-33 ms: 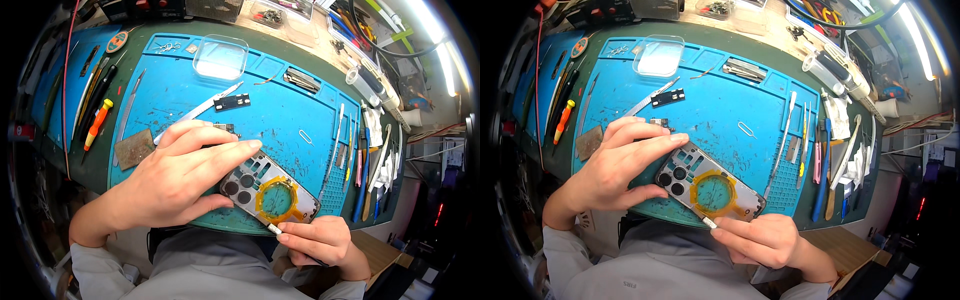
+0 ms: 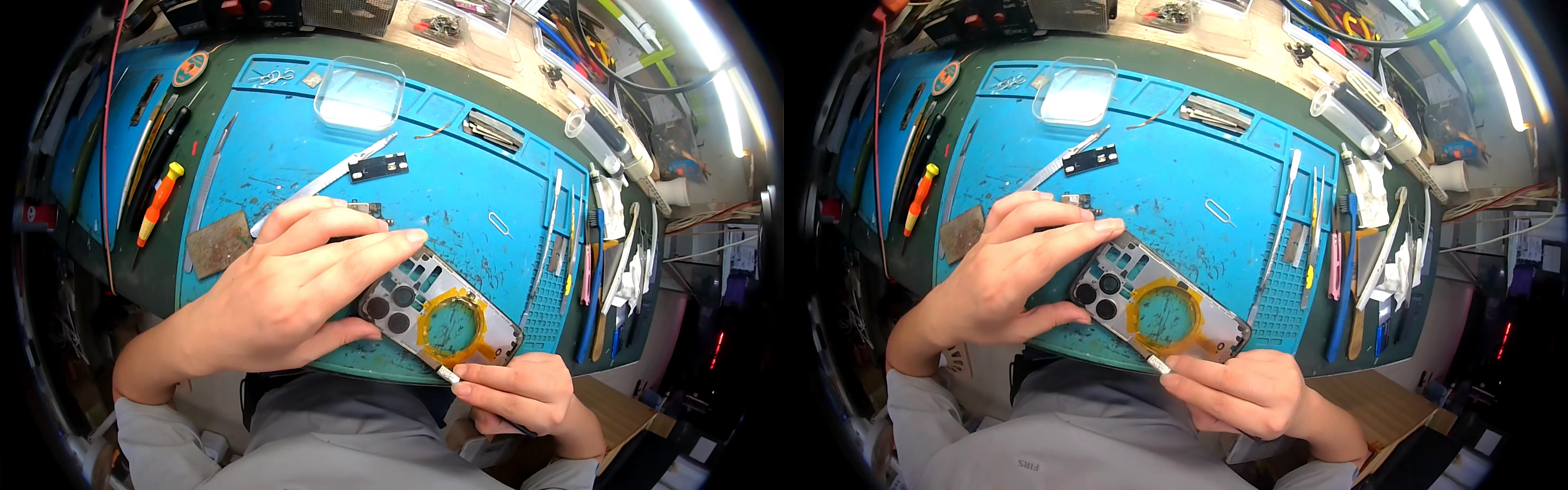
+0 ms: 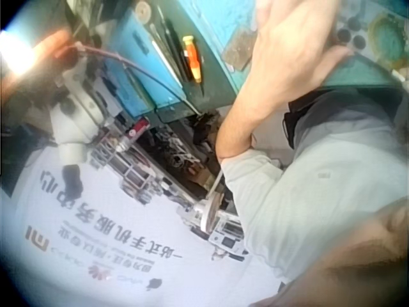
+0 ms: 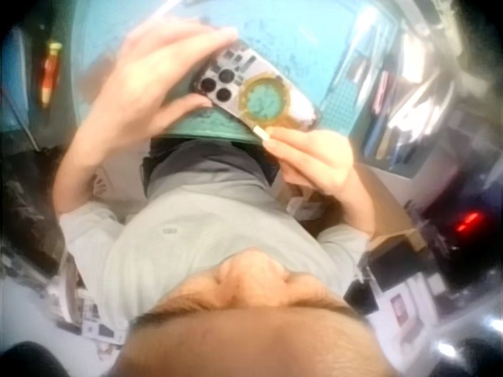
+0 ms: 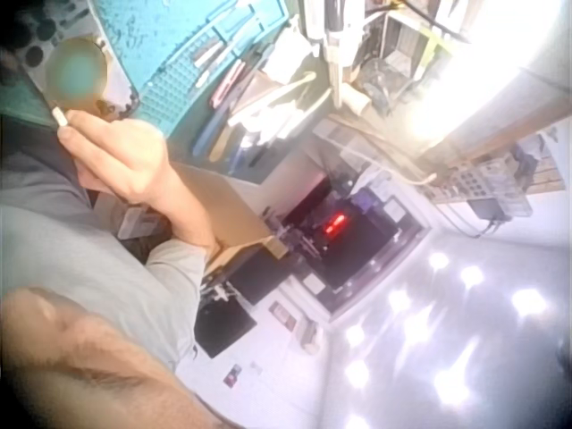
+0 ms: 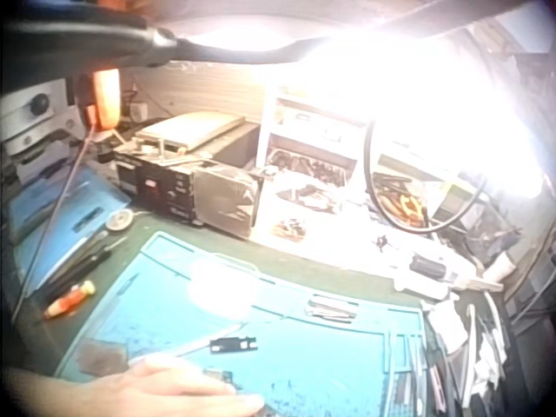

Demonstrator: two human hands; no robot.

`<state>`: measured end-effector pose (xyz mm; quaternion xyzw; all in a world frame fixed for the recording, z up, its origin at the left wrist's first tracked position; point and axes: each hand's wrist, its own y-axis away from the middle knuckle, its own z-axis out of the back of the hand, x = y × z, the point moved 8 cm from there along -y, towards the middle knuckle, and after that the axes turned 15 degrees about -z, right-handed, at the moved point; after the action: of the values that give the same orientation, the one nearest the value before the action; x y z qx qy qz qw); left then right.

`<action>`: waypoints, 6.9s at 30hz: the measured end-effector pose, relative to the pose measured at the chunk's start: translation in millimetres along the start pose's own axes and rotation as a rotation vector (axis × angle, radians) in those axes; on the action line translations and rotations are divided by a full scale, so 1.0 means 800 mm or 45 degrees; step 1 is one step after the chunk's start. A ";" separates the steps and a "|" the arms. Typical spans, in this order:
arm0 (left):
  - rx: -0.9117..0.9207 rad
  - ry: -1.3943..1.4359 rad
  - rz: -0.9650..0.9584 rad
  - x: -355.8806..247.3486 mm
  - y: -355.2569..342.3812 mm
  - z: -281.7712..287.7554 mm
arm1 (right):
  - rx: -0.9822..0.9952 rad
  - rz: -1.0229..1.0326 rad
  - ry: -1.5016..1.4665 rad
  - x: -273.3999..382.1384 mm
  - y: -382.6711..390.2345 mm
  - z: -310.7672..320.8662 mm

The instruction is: The person uses a small brush to clean the interior of a disassembled smartphone back housing, focusing on the camera module area and adhesive residue. They then pick up a small component from a plastic bag and place it on the workbench.

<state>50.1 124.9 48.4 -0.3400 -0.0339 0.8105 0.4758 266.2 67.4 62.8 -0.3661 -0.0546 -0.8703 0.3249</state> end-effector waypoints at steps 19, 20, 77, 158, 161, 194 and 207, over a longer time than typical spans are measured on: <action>0.029 0.031 0.027 0.003 0.001 0.000 | 0.009 -0.004 0.005 -0.002 -0.003 -0.005; 0.028 0.030 0.029 0.002 0.001 0.000 | 0.002 -0.002 0.005 -0.002 -0.003 -0.005; -0.003 0.040 0.077 0.006 0.006 -0.004 | 0.005 -0.044 0.004 0.001 -0.020 -0.014; 0.089 -0.054 0.077 0.002 0.000 -0.003 | -0.049 0.074 -0.047 -0.011 0.025 0.006; 0.090 -0.038 0.085 0.002 0.002 -0.004 | -0.055 0.066 -0.064 -0.012 0.026 0.006; 0.106 -0.038 0.084 0.002 0.000 -0.004 | -0.103 0.135 0.105 -0.005 0.026 -0.001; 0.096 -0.040 0.089 0.003 0.001 -0.005 | -0.100 0.120 0.053 -0.004 0.022 0.001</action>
<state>51.2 125.2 44.1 -0.3101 0.0013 0.8326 0.4589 279.1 56.0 58.8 -0.3625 0.0036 -0.8629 0.3521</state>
